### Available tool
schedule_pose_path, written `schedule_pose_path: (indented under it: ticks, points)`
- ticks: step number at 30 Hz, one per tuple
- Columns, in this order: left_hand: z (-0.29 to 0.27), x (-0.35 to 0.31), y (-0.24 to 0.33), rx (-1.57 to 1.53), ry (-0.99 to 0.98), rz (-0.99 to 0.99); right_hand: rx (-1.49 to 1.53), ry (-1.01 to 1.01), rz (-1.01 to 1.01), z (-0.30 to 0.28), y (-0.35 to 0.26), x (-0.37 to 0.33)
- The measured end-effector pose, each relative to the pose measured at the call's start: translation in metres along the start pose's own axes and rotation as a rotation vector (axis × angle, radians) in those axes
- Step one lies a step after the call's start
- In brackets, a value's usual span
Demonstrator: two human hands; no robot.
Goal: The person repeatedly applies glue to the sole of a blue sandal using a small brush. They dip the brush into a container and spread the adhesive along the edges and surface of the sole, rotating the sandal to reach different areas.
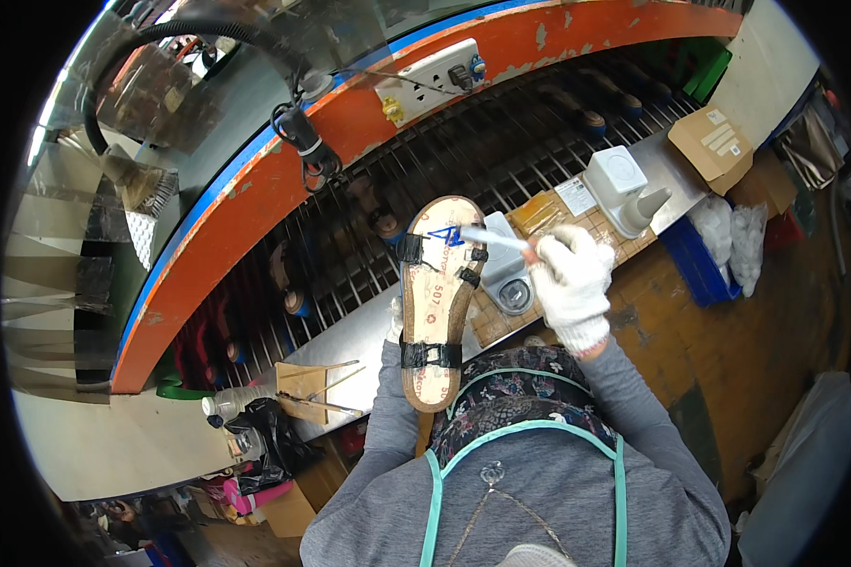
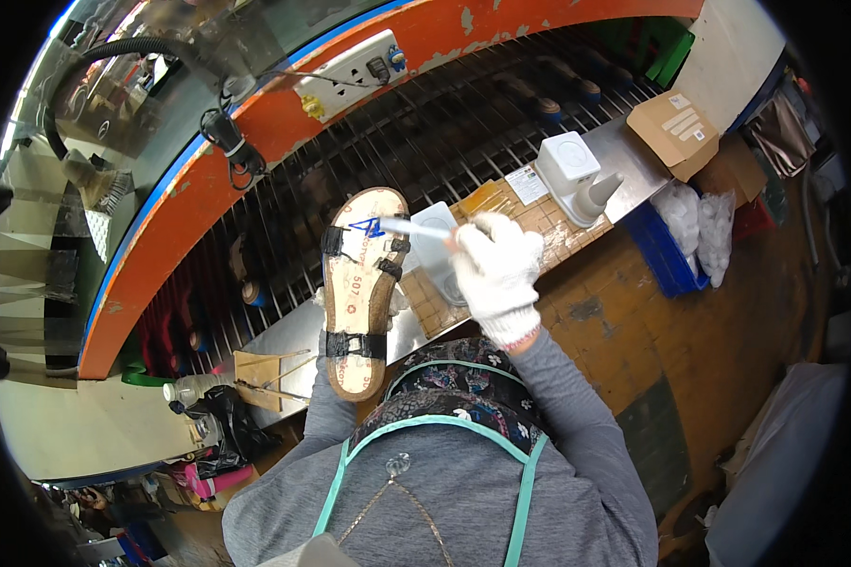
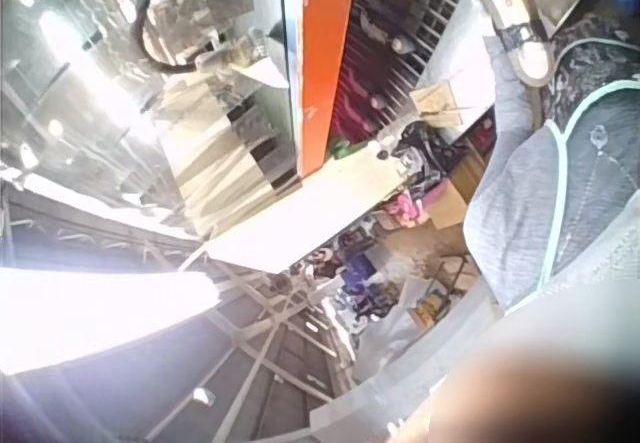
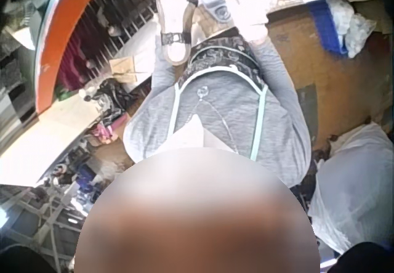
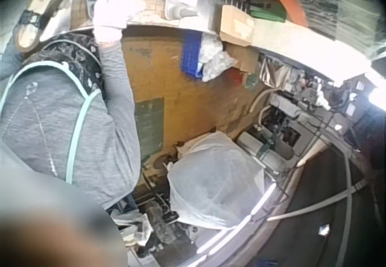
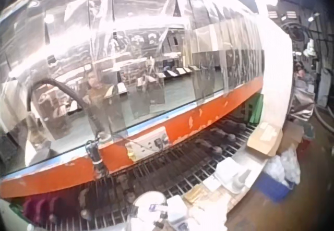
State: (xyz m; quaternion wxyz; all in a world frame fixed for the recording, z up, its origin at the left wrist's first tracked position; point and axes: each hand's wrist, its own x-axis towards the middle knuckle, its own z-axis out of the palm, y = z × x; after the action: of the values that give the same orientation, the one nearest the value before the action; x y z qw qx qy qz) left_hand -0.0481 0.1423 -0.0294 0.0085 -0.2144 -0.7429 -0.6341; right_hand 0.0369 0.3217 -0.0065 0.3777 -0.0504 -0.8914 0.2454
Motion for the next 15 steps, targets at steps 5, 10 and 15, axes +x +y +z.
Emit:
schedule_pose_path:
  ticks: [5,10,15]
  points:
    - [-0.02,-0.018,-0.056,-1.2,-0.186,-0.5,0.237,-0.149,0.215,0.006,0.029,0.016]
    - [-0.034,-0.028,-0.153,-1.304,-0.317,-0.618,0.155,-0.053,-0.012,0.02,0.034,0.023]
    - [-0.042,-0.026,-0.208,-1.183,-0.386,-0.594,0.408,-0.241,-0.172,0.012,0.053,0.009]
